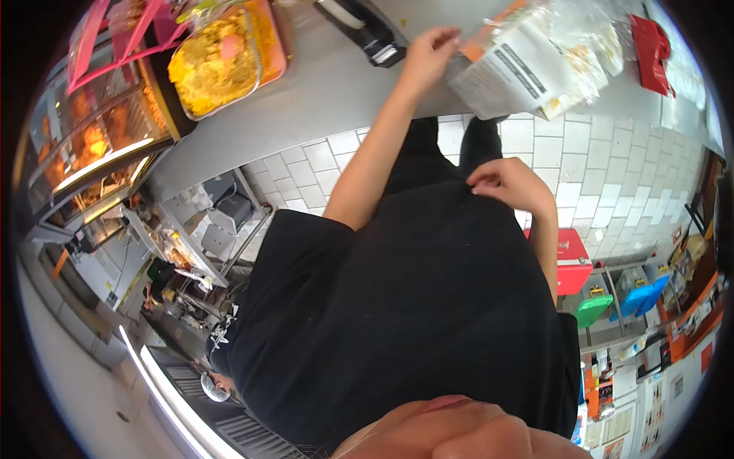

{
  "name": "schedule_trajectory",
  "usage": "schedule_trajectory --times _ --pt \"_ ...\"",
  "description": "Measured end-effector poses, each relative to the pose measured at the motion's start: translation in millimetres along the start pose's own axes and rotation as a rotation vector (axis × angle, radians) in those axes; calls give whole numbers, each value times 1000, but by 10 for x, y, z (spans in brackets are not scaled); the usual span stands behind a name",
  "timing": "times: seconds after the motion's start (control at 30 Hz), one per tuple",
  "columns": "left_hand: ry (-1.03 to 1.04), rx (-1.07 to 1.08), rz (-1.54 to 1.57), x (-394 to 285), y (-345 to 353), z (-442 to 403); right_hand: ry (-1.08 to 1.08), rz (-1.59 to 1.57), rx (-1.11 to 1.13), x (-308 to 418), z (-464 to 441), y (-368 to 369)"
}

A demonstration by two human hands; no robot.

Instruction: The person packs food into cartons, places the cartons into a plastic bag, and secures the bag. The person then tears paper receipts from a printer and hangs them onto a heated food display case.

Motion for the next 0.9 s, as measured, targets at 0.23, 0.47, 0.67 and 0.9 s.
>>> schedule_trajectory --times 0.23,0.47,0.67,0.9 --pt "-223 101 742 445 -287 668 -394 121 -799 516 -1698 -291" --pt "-210 490 1152 372 -593 711 -365 181 -565 612 -869 55" --pt "-396 -46 582 593 -485 573 145 36 -528 49 -96 463" --pt "-236 115 620 -82 -101 506 -198 347 -943 909 628 -513"
Point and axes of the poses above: each hand's wrist, its own z-axis away from the middle knuckle, its own y-axis out of the palm, x = y × z, the point moved 5 cm from there along -z, towards the middle knuckle, and after that the axes turned 14 degrees about -y, right-handed, at the moved point
